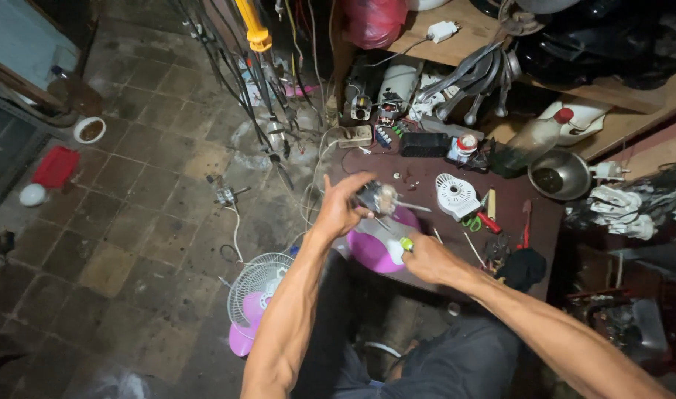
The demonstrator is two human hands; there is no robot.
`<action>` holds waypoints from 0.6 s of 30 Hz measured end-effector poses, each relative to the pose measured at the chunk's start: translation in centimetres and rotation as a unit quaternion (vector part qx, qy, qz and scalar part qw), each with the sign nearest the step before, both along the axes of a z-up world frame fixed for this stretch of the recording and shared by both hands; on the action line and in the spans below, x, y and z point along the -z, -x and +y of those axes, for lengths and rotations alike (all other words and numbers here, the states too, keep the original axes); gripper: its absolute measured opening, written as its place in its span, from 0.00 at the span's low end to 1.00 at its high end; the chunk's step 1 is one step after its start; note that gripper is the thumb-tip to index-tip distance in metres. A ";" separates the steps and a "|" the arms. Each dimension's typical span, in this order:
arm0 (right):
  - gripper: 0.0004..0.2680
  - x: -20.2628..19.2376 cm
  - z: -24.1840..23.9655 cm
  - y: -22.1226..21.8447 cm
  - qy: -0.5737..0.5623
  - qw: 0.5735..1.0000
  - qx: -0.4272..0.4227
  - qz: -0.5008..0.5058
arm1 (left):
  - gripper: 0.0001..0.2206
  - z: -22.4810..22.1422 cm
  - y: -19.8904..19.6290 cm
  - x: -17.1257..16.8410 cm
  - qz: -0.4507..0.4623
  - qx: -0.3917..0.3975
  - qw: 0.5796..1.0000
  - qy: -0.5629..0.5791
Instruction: Disassembling a fan motor housing using a screwdriver and pliers to access internal components for repair.
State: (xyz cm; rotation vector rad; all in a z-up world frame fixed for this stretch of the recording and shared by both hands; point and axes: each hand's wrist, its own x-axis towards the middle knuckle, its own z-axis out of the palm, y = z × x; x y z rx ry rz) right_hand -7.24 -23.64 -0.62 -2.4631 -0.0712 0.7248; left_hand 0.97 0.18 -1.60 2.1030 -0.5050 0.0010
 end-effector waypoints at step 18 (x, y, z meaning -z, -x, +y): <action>0.10 -2.9 3.8 6.8 -0.302 0.877 0.364 0.084 | 0.49 -1.0 -0.5 -5.1 0.013 0.101 0.991 -0.083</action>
